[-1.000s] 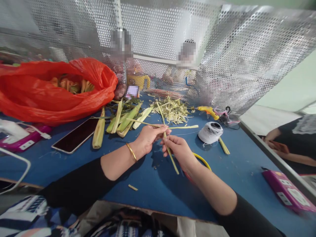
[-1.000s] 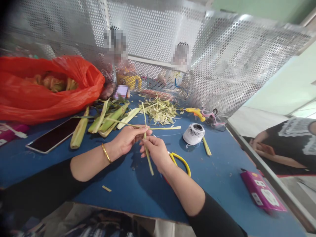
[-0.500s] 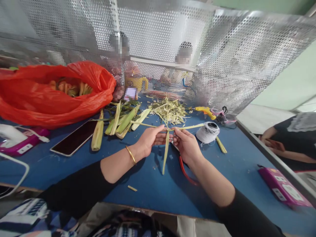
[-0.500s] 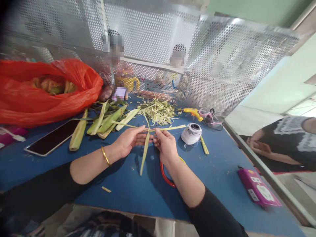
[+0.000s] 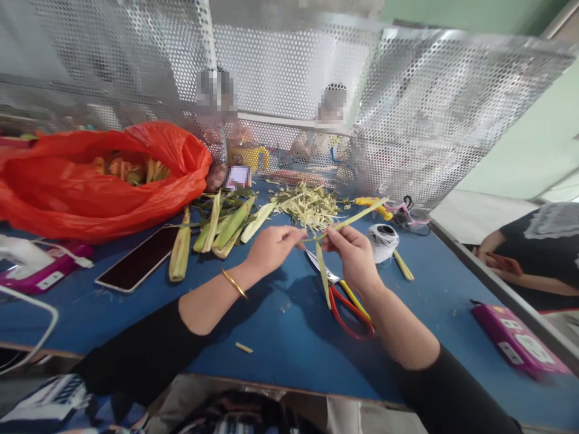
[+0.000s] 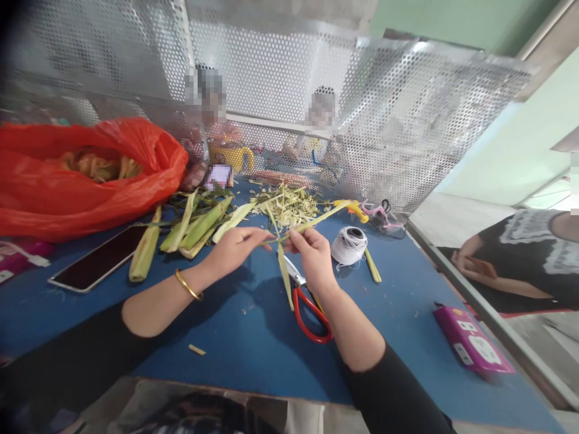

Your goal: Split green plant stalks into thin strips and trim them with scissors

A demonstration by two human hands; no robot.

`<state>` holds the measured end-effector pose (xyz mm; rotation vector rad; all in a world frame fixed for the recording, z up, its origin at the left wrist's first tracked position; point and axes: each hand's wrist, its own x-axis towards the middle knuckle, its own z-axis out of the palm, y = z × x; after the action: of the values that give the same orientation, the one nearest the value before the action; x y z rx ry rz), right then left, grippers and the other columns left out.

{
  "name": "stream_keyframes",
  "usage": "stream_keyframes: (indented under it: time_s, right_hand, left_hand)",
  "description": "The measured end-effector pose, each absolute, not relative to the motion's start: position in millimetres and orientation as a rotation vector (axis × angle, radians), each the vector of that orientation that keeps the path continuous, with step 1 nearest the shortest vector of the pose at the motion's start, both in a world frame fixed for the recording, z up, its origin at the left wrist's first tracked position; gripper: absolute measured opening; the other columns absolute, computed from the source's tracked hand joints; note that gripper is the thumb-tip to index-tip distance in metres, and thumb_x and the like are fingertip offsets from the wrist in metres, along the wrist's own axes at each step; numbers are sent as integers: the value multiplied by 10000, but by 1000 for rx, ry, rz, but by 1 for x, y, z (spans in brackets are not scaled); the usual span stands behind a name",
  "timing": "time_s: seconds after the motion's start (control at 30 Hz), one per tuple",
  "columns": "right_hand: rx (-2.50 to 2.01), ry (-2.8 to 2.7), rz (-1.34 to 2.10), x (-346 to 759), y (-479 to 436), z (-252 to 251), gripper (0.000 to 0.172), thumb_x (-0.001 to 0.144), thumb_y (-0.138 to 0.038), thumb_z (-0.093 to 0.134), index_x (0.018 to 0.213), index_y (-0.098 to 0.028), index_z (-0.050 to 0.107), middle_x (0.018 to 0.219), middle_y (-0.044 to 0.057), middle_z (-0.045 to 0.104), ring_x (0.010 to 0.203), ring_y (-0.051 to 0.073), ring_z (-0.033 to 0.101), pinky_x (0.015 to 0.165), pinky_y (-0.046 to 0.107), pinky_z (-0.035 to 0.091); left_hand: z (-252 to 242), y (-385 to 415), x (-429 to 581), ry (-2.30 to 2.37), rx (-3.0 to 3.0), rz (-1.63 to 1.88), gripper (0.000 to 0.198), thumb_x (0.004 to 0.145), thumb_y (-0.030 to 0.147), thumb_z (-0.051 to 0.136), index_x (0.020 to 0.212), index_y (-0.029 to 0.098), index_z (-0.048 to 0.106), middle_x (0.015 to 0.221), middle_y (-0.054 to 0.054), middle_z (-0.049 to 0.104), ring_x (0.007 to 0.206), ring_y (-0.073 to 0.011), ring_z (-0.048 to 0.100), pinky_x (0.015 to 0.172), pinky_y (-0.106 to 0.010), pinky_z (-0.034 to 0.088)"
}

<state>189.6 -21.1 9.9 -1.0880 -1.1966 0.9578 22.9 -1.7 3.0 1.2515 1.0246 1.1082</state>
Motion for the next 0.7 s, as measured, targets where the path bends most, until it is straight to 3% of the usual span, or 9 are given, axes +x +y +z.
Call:
stream_keyframes:
  time_s: [0.07,0.17,0.27,0.4,0.53,0.63,0.7]
  right_hand:
    - [-1058,-1245,1039,188,-23,10,286,634,-464,727,670,-195,638,574,-18,572,560,120,492,597,288,417]
    - [-1080,-1302,1031,189,-24,13,282,633,-457,734,668,-193,644,587,-25,564,566,108,461,590,269,398]
    - [-1197,-1370,1025,191,-23,14,344,641,-524,714,673,-197,615,580,-27,570,556,114,495,587,268,411]
    - [-1293,-1565,1159,194,-21,10,390,655,-566,698,669,-201,561,584,-19,602,514,125,545,547,262,396]
    - [-1280,-1778,859,195,-24,6,330,796,-477,595,613,-210,535,502,-47,514,460,96,419,499,242,301]
    - [-1248,-1913,704,195,-26,6,311,853,-411,525,615,-211,542,520,-44,482,503,103,380,513,242,283]
    - [-1245,-1988,648,195,-27,6,305,869,-384,495,621,-213,534,530,-44,452,515,107,366,522,244,277]
  left_hand:
    - [6,-11,29,896,1290,953,204,790,346,672,687,175,714,638,-47,693,628,-160,636,635,-240,478]
    - [7,-17,33,838,1174,849,197,767,341,701,750,146,718,682,-57,707,483,-109,591,475,-209,414]
    - [6,-16,31,900,1064,925,135,734,266,736,770,138,713,728,-65,722,469,-87,590,417,-182,365]
    - [8,-13,29,978,927,1026,101,724,208,748,772,135,696,732,-66,724,511,-104,632,440,-178,421]
    - [10,-11,28,939,824,966,156,774,285,713,778,134,675,726,-68,714,503,-111,632,421,-182,440]
    - [10,-10,27,902,840,877,258,774,391,706,819,138,690,712,-57,693,461,-103,599,370,-182,396]
    - [8,-10,27,927,898,865,243,732,370,748,777,138,689,644,-25,653,427,-82,560,354,-170,351]
